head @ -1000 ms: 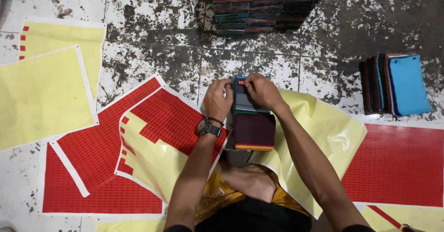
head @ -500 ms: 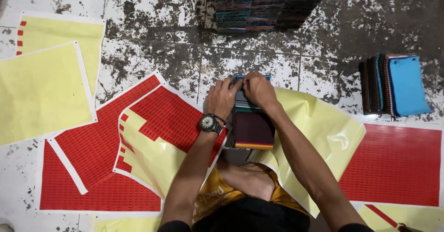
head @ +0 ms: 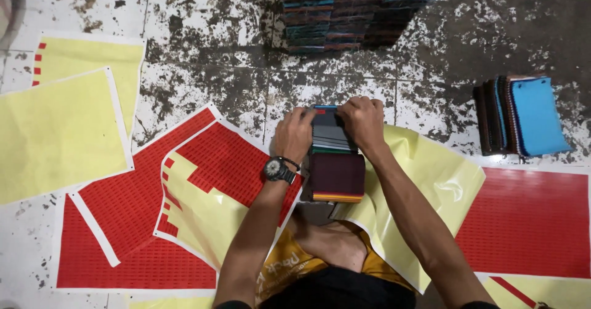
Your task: The person sits on the floor and assembles notebooks by hand. They place small red adhesive strips onto the spine of a stack of colored paper sheets, then cover the stack with a blue cover sheet. The person repeats this process for multiple notebooks, stacking the finished items on the floor.
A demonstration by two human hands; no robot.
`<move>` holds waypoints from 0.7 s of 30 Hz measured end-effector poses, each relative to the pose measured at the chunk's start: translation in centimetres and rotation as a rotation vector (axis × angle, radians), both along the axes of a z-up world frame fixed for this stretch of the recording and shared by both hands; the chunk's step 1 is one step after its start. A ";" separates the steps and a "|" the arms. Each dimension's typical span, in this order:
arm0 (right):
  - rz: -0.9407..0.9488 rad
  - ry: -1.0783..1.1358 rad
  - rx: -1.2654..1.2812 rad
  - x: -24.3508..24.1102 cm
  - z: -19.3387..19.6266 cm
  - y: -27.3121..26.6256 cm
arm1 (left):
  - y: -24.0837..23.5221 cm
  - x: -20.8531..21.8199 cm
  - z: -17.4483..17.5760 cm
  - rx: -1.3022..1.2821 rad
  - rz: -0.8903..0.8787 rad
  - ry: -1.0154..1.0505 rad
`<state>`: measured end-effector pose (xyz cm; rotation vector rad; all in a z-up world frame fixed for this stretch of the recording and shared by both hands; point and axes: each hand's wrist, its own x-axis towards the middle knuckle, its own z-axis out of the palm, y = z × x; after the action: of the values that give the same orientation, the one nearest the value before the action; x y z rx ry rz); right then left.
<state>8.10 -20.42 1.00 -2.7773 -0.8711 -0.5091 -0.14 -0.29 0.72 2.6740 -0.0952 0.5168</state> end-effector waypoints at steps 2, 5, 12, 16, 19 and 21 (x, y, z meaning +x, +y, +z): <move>0.046 -0.125 0.044 -0.1 0.3 0.0 | 0.2 0.4 -0.1 -0.049 0.040 -0.039; 0.135 -0.238 0.129 -0.5 0.6 -0.2 | 0.4 0.9 0.9 -0.199 0.054 -0.082; 0.370 0.655 0.167 -2.3 8.3 -1.1 | 1.3 2.4 3.9 -0.577 -0.258 0.348; 0.385 0.831 0.023 -1.3 9.1 -0.6 | 1.0 3.0 1.5 -0.509 -0.257 0.440; 0.367 0.891 -0.064 -0.8 8.3 -0.1 | 1.2 2.7 0.7 -0.548 -0.237 0.485; 0.403 0.843 -0.121 -0.2 6.9 -0.4 | 1.3 2.9 -0.9 -0.513 -0.272 0.497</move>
<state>7.88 -20.84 7.93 -2.4066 -1.1729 0.7403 2.77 0.98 -0.20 2.1597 -0.1539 -0.1950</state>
